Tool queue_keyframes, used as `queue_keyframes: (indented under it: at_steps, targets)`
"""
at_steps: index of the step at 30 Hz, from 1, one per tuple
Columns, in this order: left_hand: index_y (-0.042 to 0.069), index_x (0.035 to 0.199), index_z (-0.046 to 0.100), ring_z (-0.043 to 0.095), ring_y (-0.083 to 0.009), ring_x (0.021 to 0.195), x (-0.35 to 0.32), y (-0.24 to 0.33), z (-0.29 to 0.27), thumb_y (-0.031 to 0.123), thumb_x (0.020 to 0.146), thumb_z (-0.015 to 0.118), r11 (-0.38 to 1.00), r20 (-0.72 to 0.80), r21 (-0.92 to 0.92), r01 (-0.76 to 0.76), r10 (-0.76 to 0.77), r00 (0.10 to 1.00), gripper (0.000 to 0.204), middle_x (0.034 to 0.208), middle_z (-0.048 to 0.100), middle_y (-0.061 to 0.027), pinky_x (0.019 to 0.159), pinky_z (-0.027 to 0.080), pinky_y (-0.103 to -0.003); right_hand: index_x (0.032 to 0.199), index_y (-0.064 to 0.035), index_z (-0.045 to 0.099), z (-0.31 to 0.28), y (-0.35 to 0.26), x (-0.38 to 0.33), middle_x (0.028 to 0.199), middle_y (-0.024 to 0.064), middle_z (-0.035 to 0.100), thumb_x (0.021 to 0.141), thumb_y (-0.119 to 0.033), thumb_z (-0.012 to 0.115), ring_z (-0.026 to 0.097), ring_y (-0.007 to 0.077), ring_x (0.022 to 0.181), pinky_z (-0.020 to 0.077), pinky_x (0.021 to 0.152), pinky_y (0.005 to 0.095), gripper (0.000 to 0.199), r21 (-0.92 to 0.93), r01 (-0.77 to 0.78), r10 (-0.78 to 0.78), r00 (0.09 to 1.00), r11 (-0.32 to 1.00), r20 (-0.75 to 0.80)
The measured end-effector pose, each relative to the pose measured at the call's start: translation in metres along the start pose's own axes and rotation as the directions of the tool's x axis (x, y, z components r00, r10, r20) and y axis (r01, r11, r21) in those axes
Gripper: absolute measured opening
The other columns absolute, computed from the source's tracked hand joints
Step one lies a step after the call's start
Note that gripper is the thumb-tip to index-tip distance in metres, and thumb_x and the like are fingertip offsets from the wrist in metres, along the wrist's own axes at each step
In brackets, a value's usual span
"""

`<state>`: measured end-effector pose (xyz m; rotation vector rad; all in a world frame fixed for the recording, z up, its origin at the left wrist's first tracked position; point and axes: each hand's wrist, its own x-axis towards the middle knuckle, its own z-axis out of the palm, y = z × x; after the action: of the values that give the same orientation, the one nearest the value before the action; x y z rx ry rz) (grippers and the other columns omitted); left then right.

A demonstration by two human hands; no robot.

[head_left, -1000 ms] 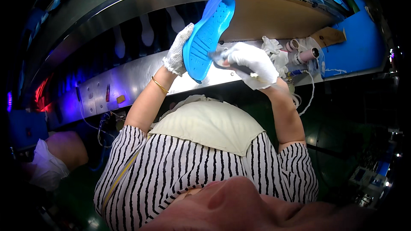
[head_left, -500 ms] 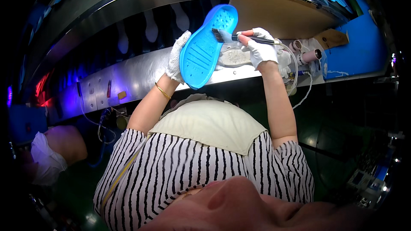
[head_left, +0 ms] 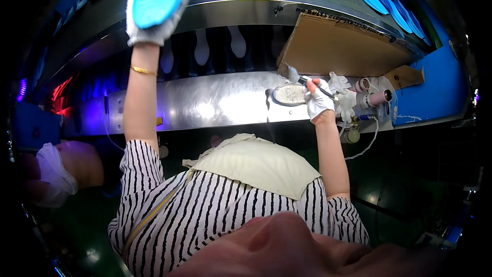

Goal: The person applies a liquid substance to the underside of blue shoe insoles using a brush, then places them onto a moving conveyor belt.

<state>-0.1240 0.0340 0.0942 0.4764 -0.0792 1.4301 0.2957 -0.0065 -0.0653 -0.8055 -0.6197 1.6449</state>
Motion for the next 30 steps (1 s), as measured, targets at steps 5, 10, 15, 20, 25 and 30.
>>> queue_keyframes:
  at_steps: [5, 10, 15, 20, 25, 30]
  targets:
    - [0.006, 0.149, 0.005, 0.005, -0.0307, 0.144, 0.002, 0.031, -0.014, 0.063, 0.091, 0.026, 0.957, -0.229, -0.166, -0.236, 0.196, 0.954, 0.085, 0.157, 0.004, -0.0102, 0.115, 0.01, -0.055, 0.102, -0.006, 0.057, -0.033, 0.027, 0.011, 0.099, 0.0103, 0.063, 0.08, 0.003, 0.07, 0.063, 0.0195, 0.082, 0.0522, 0.071, 0.0268, 0.027, -0.026, -0.127, 0.123, 0.985, 0.992, -0.12]
    - [-0.004, 0.141, 0.027, 0.035, -0.0418, 0.131, -0.039, -0.051, -0.02, 0.042, 0.099, 0.037, 0.907, -0.351, 0.416, 0.068, 0.091, 0.932, 0.063, 0.143, 0.033, -0.0257, 0.111, 0.03, -0.049, 0.111, -0.0014, 0.059, -0.098, 0.046, 0.02, 0.106, 0.0115, 0.061, 0.082, 0.0, 0.069, 0.063, 0.0226, 0.092, 0.0536, 0.084, 0.0328, 0.031, 0.005, -0.121, 0.119, 0.968, 0.993, -0.219]
    - [-0.004, 0.135, 0.039, 0.049, -0.0391, 0.12, -0.103, -0.084, -0.03, 0.034, 0.1, 0.034, 0.829, -0.273, 0.51, 0.23, -0.097, 0.957, 0.052, 0.129, 0.05, -0.0246, 0.105, 0.037, -0.049, 0.113, -0.0035, 0.054, -0.122, 0.058, 0.034, 0.103, 0.0046, 0.06, 0.085, -0.009, 0.069, 0.062, 0.0199, 0.083, 0.0571, 0.068, 0.0311, 0.032, 0.029, -0.121, 0.124, 0.944, 0.992, -0.305]
    - [-0.001, 0.135, 0.042, 0.051, -0.0359, 0.119, -0.135, -0.102, -0.014, 0.038, 0.096, 0.041, 0.615, -0.279, 0.755, 0.228, -0.013, 0.96, 0.055, 0.13, 0.051, -0.0217, 0.106, 0.036, -0.049, 0.105, -0.0021, 0.058, -0.154, 0.079, 0.055, 0.095, 0.0059, 0.062, 0.085, -0.007, 0.068, 0.064, 0.0199, 0.079, 0.0585, 0.061, 0.0316, 0.023, -0.008, -0.187, 0.171, 0.912, 0.982, -0.374]
    - [0.003, 0.14, 0.037, 0.04, -0.0359, 0.129, -0.13, -0.127, 0.061, 0.039, 0.095, 0.043, 0.564, 0.155, 0.817, -0.124, -0.008, 0.988, 0.058, 0.14, 0.041, -0.0215, 0.109, 0.028, -0.053, 0.109, 0.0007, 0.056, -0.18, 0.07, 0.086, 0.097, 0.0103, 0.064, 0.087, -0.007, 0.065, 0.067, 0.0243, 0.078, 0.061, 0.058, 0.0324, 0.025, -0.022, -0.439, 0.413, 0.86, 0.898, -0.299]
    - [0.006, 0.105, 0.054, 0.057, -0.025, 0.079, -0.101, -0.161, 0.153, 0.019, 0.09, 0.055, 0.7, 0.616, 0.707, -0.101, -0.54, 0.573, 0.02, 0.105, 0.059, -0.0178, 0.063, 0.047, -0.029, 0.11, -0.0006, 0.056, -0.18, 0.059, 0.109, 0.095, 0.0135, 0.064, 0.089, -0.013, 0.063, 0.066, 0.0258, 0.066, 0.0565, 0.045, 0.0329, 0.026, -0.3, -0.563, 0.458, 0.816, 0.77, -0.354]
